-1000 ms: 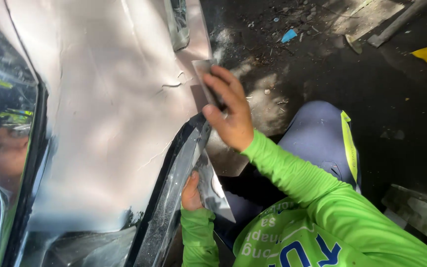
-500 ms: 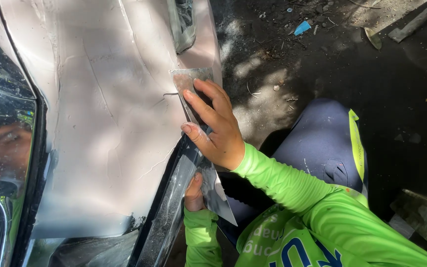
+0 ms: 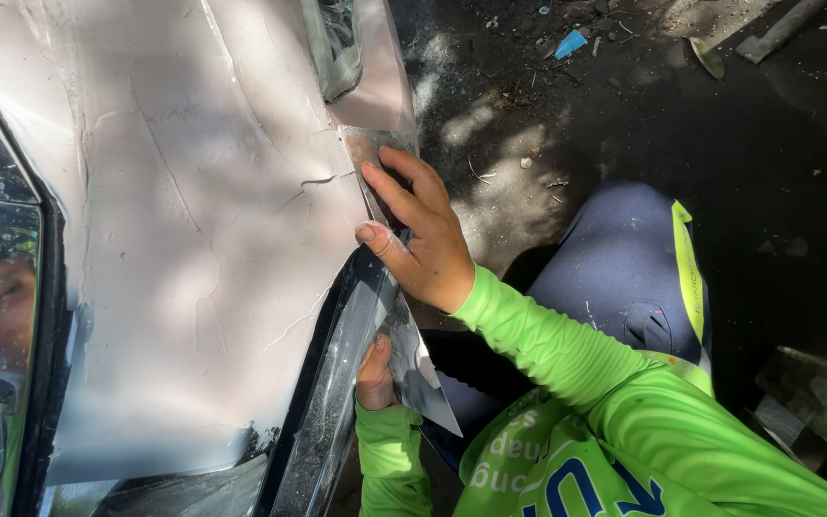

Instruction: The person sands the front bumper of a black car using a sanding block and sandpaper. They repeatedly rub the sanding block over the light-colored filler area, occasionally switching between two pieces of sandpaper to continue smoothing the surface.

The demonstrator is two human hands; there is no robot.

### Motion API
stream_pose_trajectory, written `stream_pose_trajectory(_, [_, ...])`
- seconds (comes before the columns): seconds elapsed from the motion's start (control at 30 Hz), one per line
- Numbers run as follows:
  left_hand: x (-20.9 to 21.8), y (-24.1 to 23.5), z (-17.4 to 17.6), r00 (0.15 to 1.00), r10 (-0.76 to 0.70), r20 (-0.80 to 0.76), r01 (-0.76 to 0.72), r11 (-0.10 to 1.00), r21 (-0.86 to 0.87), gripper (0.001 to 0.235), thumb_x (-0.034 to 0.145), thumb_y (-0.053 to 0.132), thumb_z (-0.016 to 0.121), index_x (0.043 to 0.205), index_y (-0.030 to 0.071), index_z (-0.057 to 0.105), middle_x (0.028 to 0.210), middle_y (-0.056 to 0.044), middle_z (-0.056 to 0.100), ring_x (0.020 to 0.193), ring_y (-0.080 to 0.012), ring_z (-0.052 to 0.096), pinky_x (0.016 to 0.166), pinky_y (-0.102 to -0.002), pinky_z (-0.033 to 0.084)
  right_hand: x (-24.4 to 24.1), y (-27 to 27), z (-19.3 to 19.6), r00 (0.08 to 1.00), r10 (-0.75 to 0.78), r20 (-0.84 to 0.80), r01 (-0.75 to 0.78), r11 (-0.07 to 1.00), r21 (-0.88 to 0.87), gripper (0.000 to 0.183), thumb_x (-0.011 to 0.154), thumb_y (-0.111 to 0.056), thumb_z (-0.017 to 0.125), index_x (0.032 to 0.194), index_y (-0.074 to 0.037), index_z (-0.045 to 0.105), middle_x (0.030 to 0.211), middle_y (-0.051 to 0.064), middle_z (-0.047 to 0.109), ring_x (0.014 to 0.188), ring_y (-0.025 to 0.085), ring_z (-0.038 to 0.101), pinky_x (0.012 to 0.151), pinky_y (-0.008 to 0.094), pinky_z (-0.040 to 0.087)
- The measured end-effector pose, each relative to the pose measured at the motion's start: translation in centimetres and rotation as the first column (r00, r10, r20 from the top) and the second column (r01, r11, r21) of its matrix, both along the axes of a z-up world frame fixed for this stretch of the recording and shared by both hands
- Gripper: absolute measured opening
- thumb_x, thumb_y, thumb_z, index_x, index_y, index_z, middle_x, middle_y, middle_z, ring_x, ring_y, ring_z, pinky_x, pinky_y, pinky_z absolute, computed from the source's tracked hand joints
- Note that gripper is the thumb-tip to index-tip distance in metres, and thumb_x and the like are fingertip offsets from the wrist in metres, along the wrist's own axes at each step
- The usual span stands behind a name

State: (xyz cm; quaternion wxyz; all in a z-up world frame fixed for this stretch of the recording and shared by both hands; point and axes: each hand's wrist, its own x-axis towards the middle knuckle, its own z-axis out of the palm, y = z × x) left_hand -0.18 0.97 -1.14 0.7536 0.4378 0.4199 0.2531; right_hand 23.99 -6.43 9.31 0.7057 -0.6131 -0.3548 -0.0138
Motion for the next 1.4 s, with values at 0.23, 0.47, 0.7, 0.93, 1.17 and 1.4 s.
stream_pose_trajectory(0.23, [-0.7, 0.4, -1.2, 0.999, -0.036, 0.014, 0.033, 0.983, 0.181, 0.058, 0.095, 0.016, 0.068, 0.146, -0.005, 0.051, 0.137, -0.011, 0.06, 0.125, -0.0201, 0.054, 0.114, -0.036, 0.035, 2.4, -1.6, -3.6, 0.995, 0.074, -0.072, -0.078, 0.996, -0.044, 0.046, 0.105, -0.022, 0.068, 0.147, -0.007, 0.057, 0.155, 0.018, 0.049, 0.146, 0.034, 0.051, 0.123, 0.042, 0.04])
stream_pose_trajectory(0.47, [6.7, -4.5, 7.5, 0.983, 0.028, 0.181, -0.013, 0.996, -0.086, 0.052, 0.1, 0.025, 0.059, 0.142, -0.005, 0.054, 0.133, -0.018, 0.064, 0.117, -0.0289, 0.064, 0.105, -0.044, 0.05, 3.9, -10.3, -3.3, 0.706, 0.672, -0.223, -0.646, 0.74, 0.184, 0.057, 0.098, -0.028, 0.063, 0.151, -0.009, 0.051, 0.156, 0.018, 0.048, 0.148, 0.035, 0.047, 0.124, 0.045, 0.037])
stream_pose_trajectory(0.7, [9.4, -6.4, 12.4, 0.983, 0.049, 0.174, 0.002, 0.959, -0.285, 0.056, 0.101, 0.036, 0.05, 0.142, -0.001, 0.052, 0.133, -0.016, 0.064, 0.117, -0.0281, 0.064, 0.099, -0.044, 0.05, 4.7, -11.8, -6.9, 0.546, 0.817, 0.184, -0.829, 0.558, -0.016, 0.043, 0.094, -0.014, 0.063, 0.137, -0.013, 0.069, 0.154, 0.02, 0.055, 0.154, 0.042, 0.045, 0.128, 0.052, 0.037])
stream_pose_trajectory(0.93, [6.4, -4.3, 8.1, 0.99, 0.053, 0.134, -0.02, 0.971, -0.237, 0.051, 0.103, 0.032, 0.053, 0.138, -0.005, 0.057, 0.123, -0.017, 0.068, 0.107, -0.0264, 0.067, 0.093, -0.04, 0.054, 10.9, -6.3, -6.1, 0.794, 0.598, 0.112, -0.608, 0.788, 0.1, 0.054, 0.105, -0.035, 0.051, 0.148, -0.002, 0.055, 0.158, 0.019, 0.051, 0.149, 0.037, 0.051, 0.126, 0.045, 0.041])
stream_pose_trajectory(1.17, [4.4, -3.4, 5.1, 0.991, 0.125, 0.055, -0.116, 0.983, -0.142, 0.039, 0.104, 0.025, 0.056, 0.131, -0.003, 0.06, 0.113, -0.013, 0.07, 0.096, -0.0223, 0.069, 0.085, -0.036, 0.057, 13.7, -1.1, 1.8, 0.861, 0.506, 0.051, -0.508, 0.86, 0.038, 0.045, 0.109, -0.015, 0.047, 0.151, -0.001, 0.049, 0.147, 0.016, 0.059, 0.126, 0.026, 0.063, 0.11, 0.034, 0.049])
stream_pose_trajectory(1.4, [5.8, -4.0, 6.2, 0.981, 0.191, 0.037, -0.186, 0.977, -0.108, 0.039, 0.1, 0.028, 0.062, 0.125, -0.001, 0.065, 0.111, -0.011, 0.072, 0.096, -0.0202, 0.069, 0.086, -0.034, 0.056, 14.6, 1.5, 2.8, 0.914, 0.246, 0.324, -0.251, 0.968, -0.026, 0.039, 0.112, -0.003, 0.053, 0.15, -0.001, 0.048, 0.148, 0.02, 0.056, 0.133, 0.032, 0.063, 0.117, 0.034, 0.052])
